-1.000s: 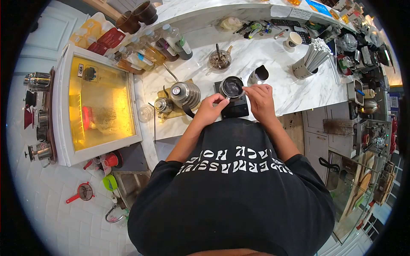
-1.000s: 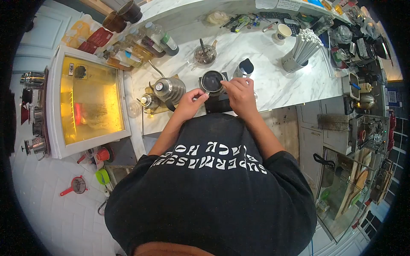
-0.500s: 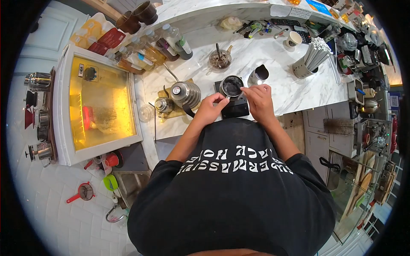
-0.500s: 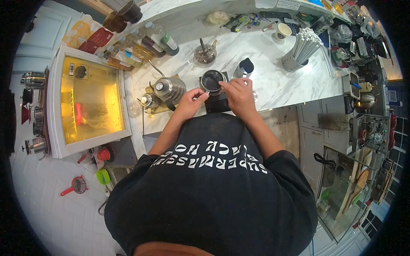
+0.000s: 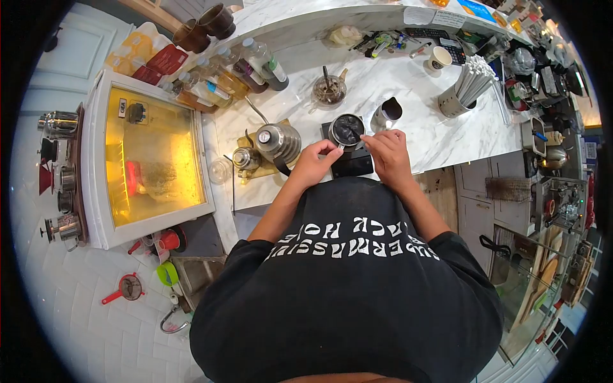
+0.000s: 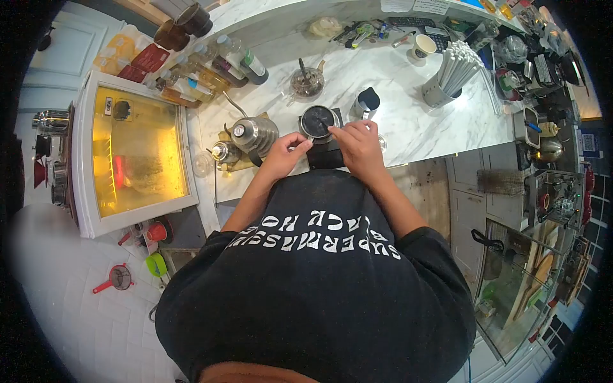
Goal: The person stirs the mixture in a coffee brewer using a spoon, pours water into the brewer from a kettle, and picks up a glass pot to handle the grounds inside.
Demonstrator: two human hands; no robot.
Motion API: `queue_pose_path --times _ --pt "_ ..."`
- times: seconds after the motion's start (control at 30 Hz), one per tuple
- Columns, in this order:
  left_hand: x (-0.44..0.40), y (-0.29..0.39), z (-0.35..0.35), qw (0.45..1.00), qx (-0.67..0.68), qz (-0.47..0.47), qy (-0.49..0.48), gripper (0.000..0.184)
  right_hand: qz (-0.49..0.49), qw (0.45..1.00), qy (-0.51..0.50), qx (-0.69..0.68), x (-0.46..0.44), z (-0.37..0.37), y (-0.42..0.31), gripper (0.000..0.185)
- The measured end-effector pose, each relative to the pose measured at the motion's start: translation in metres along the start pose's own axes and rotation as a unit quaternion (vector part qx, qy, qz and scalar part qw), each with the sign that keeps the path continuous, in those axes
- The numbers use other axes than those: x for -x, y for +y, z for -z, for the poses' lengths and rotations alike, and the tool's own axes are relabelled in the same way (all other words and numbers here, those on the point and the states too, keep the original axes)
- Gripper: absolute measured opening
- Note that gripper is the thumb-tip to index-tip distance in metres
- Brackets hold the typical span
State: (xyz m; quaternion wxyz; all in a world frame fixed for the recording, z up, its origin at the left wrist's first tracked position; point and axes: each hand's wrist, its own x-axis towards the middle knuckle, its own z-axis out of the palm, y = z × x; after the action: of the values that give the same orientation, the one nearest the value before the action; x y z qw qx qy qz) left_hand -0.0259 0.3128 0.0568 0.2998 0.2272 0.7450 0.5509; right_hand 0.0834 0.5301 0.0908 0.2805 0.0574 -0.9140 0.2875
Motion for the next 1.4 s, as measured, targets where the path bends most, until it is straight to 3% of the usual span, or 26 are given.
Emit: queue_pose_path --times 1.4 --pt "0.001 -0.005 -0.001 1.0 0.018 -0.001 0.009 0.023 -0.024 1.0 0.004 -0.012 0.003 0.01 0.006 0.028"
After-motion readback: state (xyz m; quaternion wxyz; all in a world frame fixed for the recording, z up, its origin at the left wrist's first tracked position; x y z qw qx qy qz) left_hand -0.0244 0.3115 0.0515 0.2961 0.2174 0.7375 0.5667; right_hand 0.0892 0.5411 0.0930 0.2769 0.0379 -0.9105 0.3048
